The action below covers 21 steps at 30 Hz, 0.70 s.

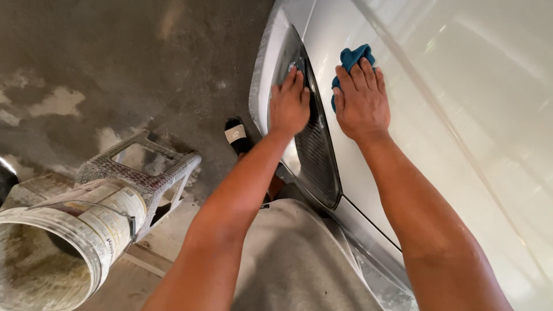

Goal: Wet sanding a car headlight for restoration.

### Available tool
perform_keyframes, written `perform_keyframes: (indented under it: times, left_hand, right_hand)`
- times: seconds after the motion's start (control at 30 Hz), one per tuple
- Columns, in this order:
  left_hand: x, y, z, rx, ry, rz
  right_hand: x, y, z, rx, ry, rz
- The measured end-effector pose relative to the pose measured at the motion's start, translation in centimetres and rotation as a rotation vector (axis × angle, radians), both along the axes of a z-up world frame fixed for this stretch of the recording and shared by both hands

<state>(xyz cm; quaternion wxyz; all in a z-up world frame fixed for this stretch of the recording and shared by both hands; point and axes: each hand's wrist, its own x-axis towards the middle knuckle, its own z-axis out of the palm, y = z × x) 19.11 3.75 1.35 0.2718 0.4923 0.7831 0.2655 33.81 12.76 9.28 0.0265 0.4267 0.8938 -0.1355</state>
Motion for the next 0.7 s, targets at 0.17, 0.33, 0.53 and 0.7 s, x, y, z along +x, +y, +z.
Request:
perform_keyframes:
  times: [0.17,0.33,0.53,0.7]
  left_hand:
    - [2.8,-6.9,3.1,0.063,0.071,-0.147]
    - [3.3,-7.1,4.3,-0.074,0.024,-0.216]
    - [-0.8,1.8,-1.3,-0.056,0.101,-0.089]
    - [1.6,-4.3,3.3,0.026,0.005,-0.146]
  right_hand:
    - [-0.1,0.4,-0.1,0.025,-0.004,0.007]
    - [0.1,-0.1,-0.1,0.014,0.010,0.002]
    - [0.2,-0.3,0.1,0.032,0.018,0.017]
    - [-0.1,0.1,0.0,0.012,0.008,0.014]
